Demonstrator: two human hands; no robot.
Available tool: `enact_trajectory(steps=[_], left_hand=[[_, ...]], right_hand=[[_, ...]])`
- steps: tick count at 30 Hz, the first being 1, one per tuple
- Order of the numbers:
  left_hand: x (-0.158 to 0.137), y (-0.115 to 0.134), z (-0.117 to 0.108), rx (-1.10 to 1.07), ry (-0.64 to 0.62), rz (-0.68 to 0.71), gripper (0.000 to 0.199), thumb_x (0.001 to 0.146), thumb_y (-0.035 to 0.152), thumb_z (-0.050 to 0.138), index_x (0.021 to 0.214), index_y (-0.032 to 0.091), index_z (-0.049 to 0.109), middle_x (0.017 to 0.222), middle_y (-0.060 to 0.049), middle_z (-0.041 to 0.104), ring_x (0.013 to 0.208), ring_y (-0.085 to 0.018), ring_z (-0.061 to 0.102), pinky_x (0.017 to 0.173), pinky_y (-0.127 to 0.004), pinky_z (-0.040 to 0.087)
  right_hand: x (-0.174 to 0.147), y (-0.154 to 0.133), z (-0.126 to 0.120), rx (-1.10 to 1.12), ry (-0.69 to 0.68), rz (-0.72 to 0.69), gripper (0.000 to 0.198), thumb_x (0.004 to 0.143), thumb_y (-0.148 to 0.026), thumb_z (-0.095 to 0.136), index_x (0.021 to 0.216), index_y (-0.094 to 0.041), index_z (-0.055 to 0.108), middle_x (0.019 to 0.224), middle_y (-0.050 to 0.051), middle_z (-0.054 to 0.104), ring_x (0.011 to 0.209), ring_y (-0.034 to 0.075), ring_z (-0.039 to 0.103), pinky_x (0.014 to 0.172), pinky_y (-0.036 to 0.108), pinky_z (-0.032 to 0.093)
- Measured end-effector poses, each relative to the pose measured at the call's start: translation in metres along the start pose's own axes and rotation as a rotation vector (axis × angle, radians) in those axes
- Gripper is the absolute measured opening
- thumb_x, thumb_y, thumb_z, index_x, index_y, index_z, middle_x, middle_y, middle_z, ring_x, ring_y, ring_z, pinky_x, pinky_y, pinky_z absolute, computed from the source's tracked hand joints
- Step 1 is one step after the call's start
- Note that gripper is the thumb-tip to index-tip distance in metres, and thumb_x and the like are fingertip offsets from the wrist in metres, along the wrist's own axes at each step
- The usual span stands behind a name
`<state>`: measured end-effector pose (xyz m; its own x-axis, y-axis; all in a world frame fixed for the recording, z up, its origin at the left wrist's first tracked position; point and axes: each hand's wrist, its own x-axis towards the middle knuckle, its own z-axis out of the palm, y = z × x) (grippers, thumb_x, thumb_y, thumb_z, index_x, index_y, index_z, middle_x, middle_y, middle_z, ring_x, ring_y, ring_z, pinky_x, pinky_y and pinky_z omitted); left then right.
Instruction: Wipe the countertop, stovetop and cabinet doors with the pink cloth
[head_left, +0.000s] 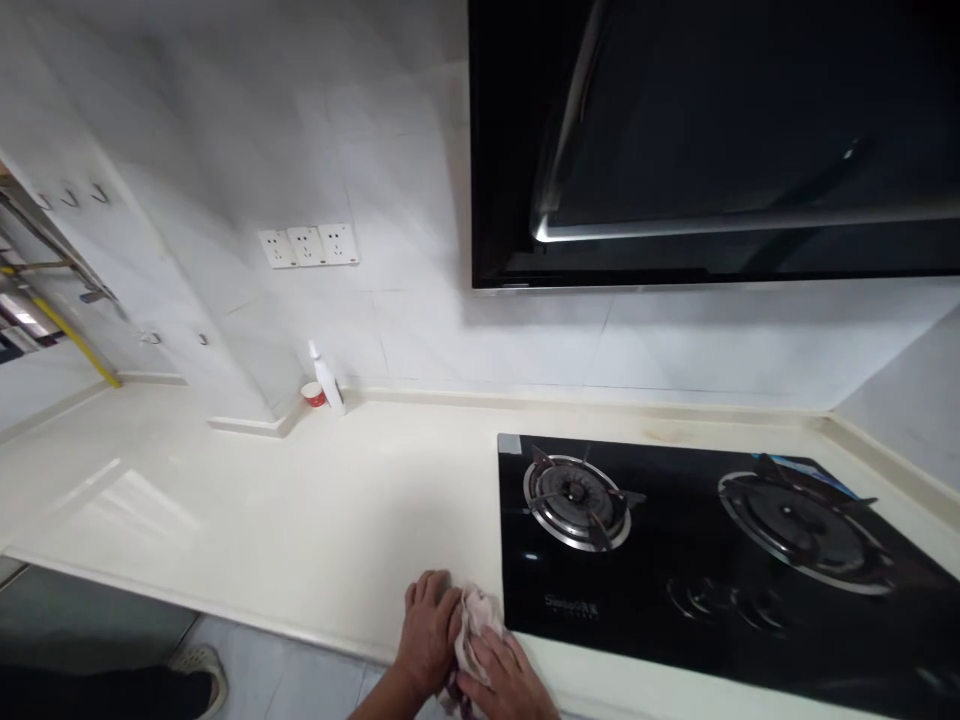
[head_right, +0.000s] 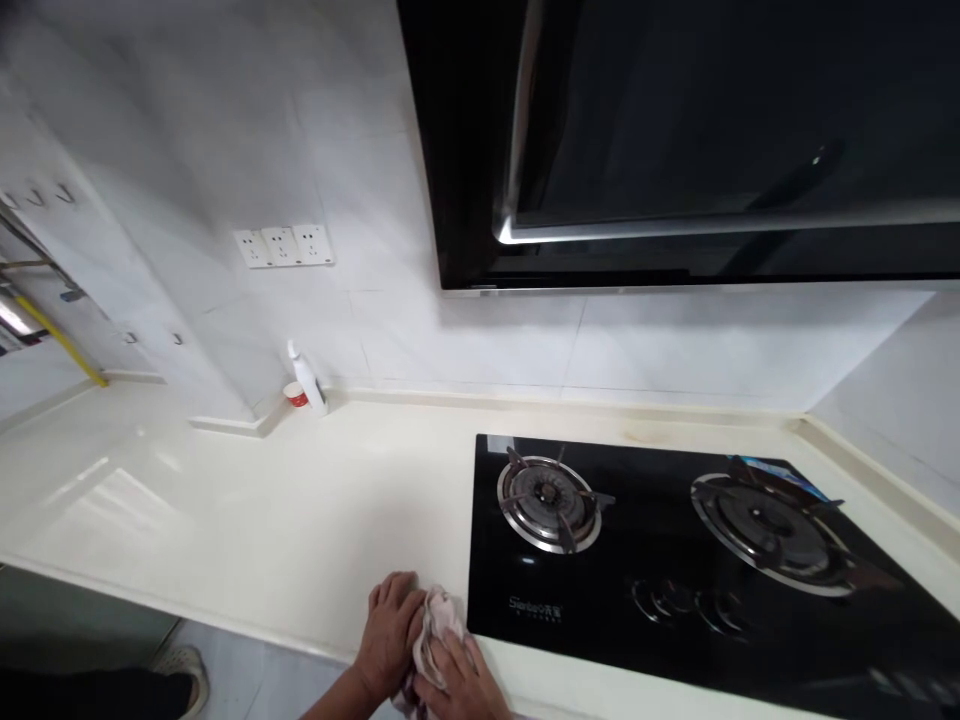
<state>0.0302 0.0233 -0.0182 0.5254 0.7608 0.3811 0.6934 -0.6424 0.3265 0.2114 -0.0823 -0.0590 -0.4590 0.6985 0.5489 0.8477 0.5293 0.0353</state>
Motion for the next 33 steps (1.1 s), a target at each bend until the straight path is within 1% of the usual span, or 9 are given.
enact_trajectory(steps=[4, 9, 13, 15, 17, 21, 25, 29, 33], left_hand=[[0.004, 0.001, -0.005, 0.027, -0.011, 0.022, 0.026, 0.1, 0.024, 0.047, 0.114, 0.026, 0.07, 0.125, -0.009, 0.064, 0.121, -0.025, 0.053, 0.101, -0.045, 0.042], [0.004, -0.004, -0.003, 0.081, 0.035, 0.087, 0.026, 0.1, 0.025, 0.047, 0.113, 0.026, 0.07, 0.125, -0.008, 0.067, 0.121, -0.024, 0.056, 0.098, -0.042, 0.045], [0.004, -0.009, 0.001, 0.111, 0.053, 0.108, 0.024, 0.099, 0.027, 0.051, 0.113, 0.028, 0.069, 0.124, -0.006, 0.068, 0.119, -0.025, 0.058, 0.096, -0.041, 0.046], [0.004, -0.009, 0.002, 0.115, 0.049, 0.104, 0.023, 0.098, 0.028, 0.052, 0.114, 0.027, 0.069, 0.125, -0.007, 0.067, 0.12, -0.025, 0.058, 0.096, -0.042, 0.046], [0.004, -0.009, 0.004, 0.116, 0.046, 0.101, 0.023, 0.098, 0.029, 0.052, 0.113, 0.026, 0.069, 0.125, -0.008, 0.067, 0.12, -0.026, 0.058, 0.096, -0.043, 0.046], [0.004, -0.008, 0.006, 0.121, 0.043, 0.084, 0.022, 0.097, 0.029, 0.053, 0.113, 0.025, 0.068, 0.124, -0.008, 0.067, 0.119, -0.027, 0.058, 0.097, -0.044, 0.046], [0.004, -0.006, 0.004, 0.123, 0.033, 0.072, 0.023, 0.097, 0.027, 0.052, 0.112, 0.024, 0.068, 0.123, -0.009, 0.068, 0.118, -0.026, 0.059, 0.096, -0.044, 0.047], [0.004, -0.003, -0.001, 0.113, 0.034, 0.063, 0.022, 0.098, 0.026, 0.051, 0.11, 0.025, 0.069, 0.122, -0.008, 0.069, 0.118, -0.024, 0.06, 0.098, -0.043, 0.048], [0.004, -0.004, -0.002, 0.11, 0.045, 0.067, 0.022, 0.097, 0.024, 0.052, 0.111, 0.025, 0.07, 0.121, -0.007, 0.07, 0.118, -0.024, 0.061, 0.099, -0.043, 0.049]], right_hand=[[-0.017, 0.004, -0.009, -0.023, -0.029, 0.018, 0.053, 0.079, -0.025, 0.067, 0.13, -0.032, 0.06, 0.136, 0.004, 0.065, 0.124, 0.024, 0.055, 0.114, 0.04, 0.035], [-0.128, 0.061, -0.046, -0.126, 0.05, 0.142, 0.052, 0.073, -0.016, 0.065, 0.122, -0.033, 0.067, 0.123, 0.004, 0.07, 0.117, 0.025, 0.058, 0.105, 0.04, 0.039], [-0.226, 0.11, -0.088, -0.159, -0.054, 0.371, 0.049, 0.077, -0.023, 0.066, 0.125, -0.036, 0.07, 0.13, 0.006, 0.067, 0.117, 0.03, 0.061, 0.1, 0.043, 0.045], [-0.252, 0.123, -0.104, -0.113, -0.128, 0.496, 0.047, 0.079, -0.029, 0.066, 0.125, -0.039, 0.07, 0.133, 0.007, 0.066, 0.119, 0.034, 0.061, 0.099, 0.046, 0.047], [-0.259, 0.128, -0.11, -0.084, -0.159, 0.579, 0.043, 0.079, -0.033, 0.065, 0.121, -0.039, 0.072, 0.134, 0.007, 0.065, 0.12, 0.036, 0.06, 0.098, 0.048, 0.049], [-0.223, 0.109, -0.089, -0.14, -0.108, 0.567, 0.04, 0.077, -0.029, 0.064, 0.116, -0.032, 0.072, 0.134, 0.01, 0.063, 0.12, 0.036, 0.057, 0.095, 0.048, 0.048], [-0.143, 0.063, -0.044, -0.112, -0.131, 0.405, 0.051, 0.069, -0.022, 0.068, 0.119, -0.03, 0.067, 0.134, 0.007, 0.063, 0.125, 0.032, 0.051, 0.104, 0.046, 0.038], [-0.059, 0.016, -0.006, -0.031, -0.064, 0.246, 0.055, 0.069, -0.033, 0.07, 0.123, -0.031, 0.062, 0.142, 0.006, 0.058, 0.131, 0.035, 0.045, 0.109, 0.05, 0.034], [-0.026, 0.005, 0.002, 0.025, -0.052, 0.164, 0.052, 0.073, -0.035, 0.063, 0.125, -0.031, 0.061, 0.148, 0.005, 0.052, 0.136, 0.035, 0.044, 0.108, 0.052, 0.037]])
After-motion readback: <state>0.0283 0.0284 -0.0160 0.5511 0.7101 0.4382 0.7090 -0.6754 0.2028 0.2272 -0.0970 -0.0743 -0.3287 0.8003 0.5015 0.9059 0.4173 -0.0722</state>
